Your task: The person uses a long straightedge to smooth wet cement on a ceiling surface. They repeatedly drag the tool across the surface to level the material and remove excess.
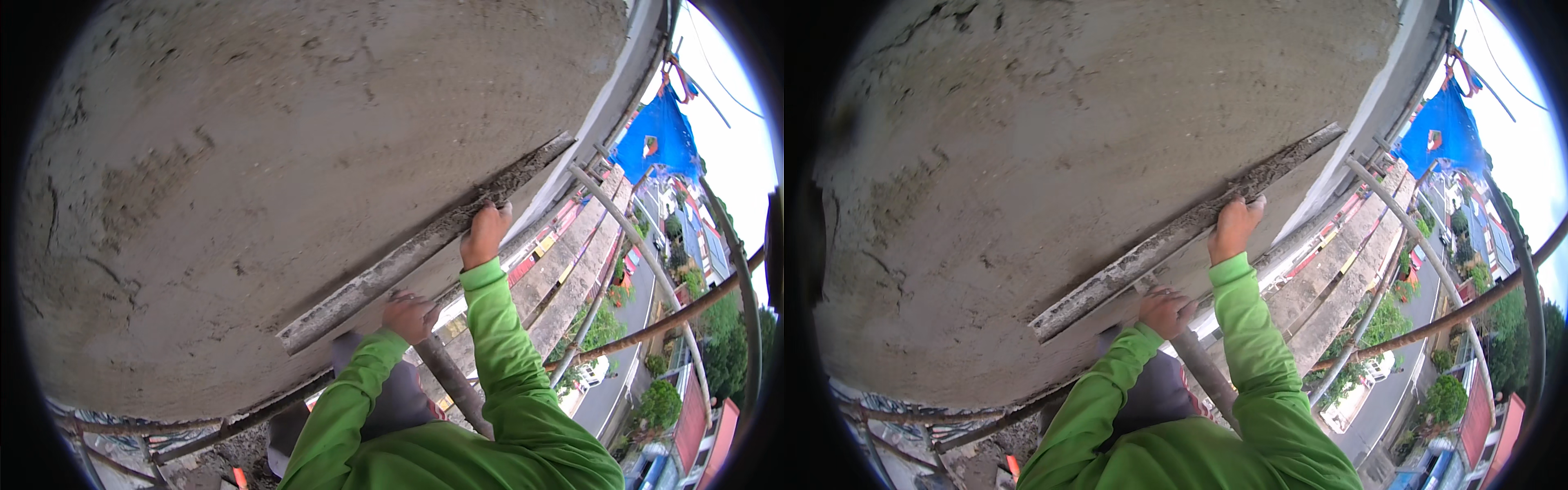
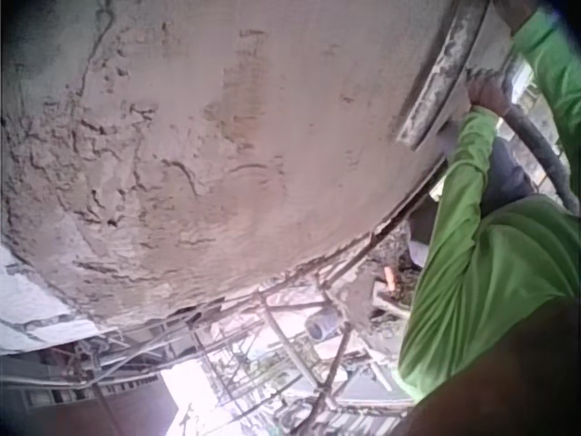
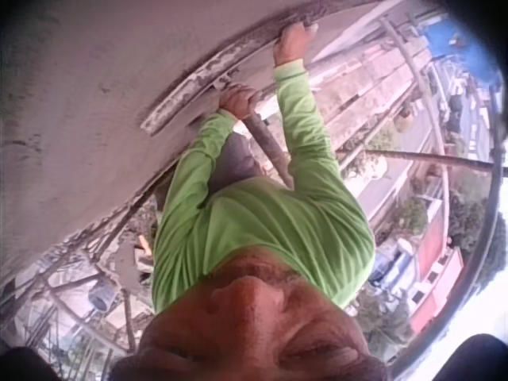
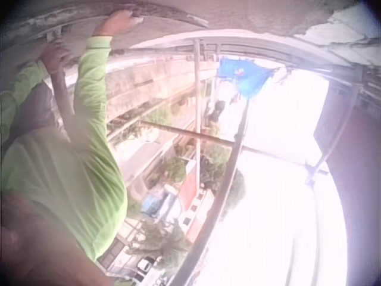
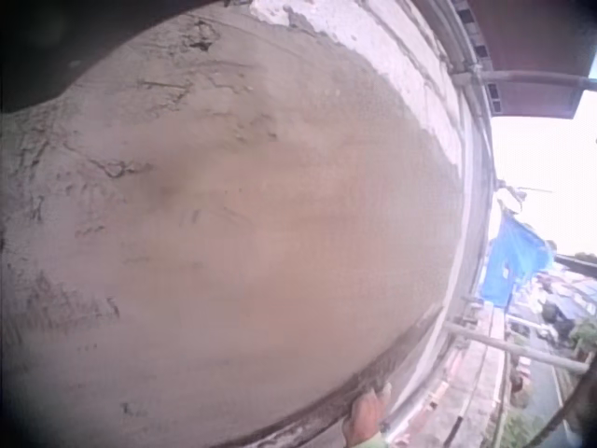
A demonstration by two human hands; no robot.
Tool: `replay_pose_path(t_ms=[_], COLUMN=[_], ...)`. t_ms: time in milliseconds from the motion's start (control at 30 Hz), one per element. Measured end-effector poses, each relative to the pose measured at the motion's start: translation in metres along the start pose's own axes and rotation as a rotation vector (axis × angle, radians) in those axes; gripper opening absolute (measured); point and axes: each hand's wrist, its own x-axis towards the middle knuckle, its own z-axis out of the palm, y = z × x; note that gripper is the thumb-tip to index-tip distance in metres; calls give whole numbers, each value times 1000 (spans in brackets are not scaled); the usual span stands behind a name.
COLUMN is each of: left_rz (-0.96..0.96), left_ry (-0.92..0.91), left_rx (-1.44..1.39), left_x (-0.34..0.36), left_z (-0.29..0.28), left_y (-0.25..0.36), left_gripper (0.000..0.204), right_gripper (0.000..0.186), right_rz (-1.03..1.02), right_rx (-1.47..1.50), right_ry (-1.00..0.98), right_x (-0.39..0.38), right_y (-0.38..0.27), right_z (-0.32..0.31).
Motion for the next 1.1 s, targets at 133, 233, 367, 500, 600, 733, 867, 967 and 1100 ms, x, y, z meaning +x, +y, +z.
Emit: replay_pose_path(t_ms=[133,233,367,500,600,733,867,967,1100], left_rz=[-107,65,-1,-351,-410,-364,-368,-534,-656], left_ry=[-4,161,408,298,240,285,228,94,102], left_rx=[-41,-34,168,524,645,674,735,636,511], left_x=[-13,-48,-59,-76,-99,-138,-180,-219,-270], left_z=[-10,-65,-146,-186,-192,-207,-234,-265,-297], left_y=[8,57,117,110,103,104,110,130,149], left_gripper=[13,17,33,53,48,42,44,45,56], right_gripper=[55,43,36,44,42,32,34,43,46], right_rz=[-231,-1153,-517,-1232,-1027,-273,-354,-308,449], right_rx=[-362,-1197,-833,-1149,-1204,-1017,-957,-928,-494], right_ry=[-355,-538,-557,-782,-869,-909,-1179,-1171,-1234], right_x=[-24,-37,-80,-128,-156,-182,-215,-235,-283], right_y=[19,31,5,-20,-30,-42,-57,-52,-66], right_z=[-37,-80,-76,-86,-88,-105,-106,-127,-133])
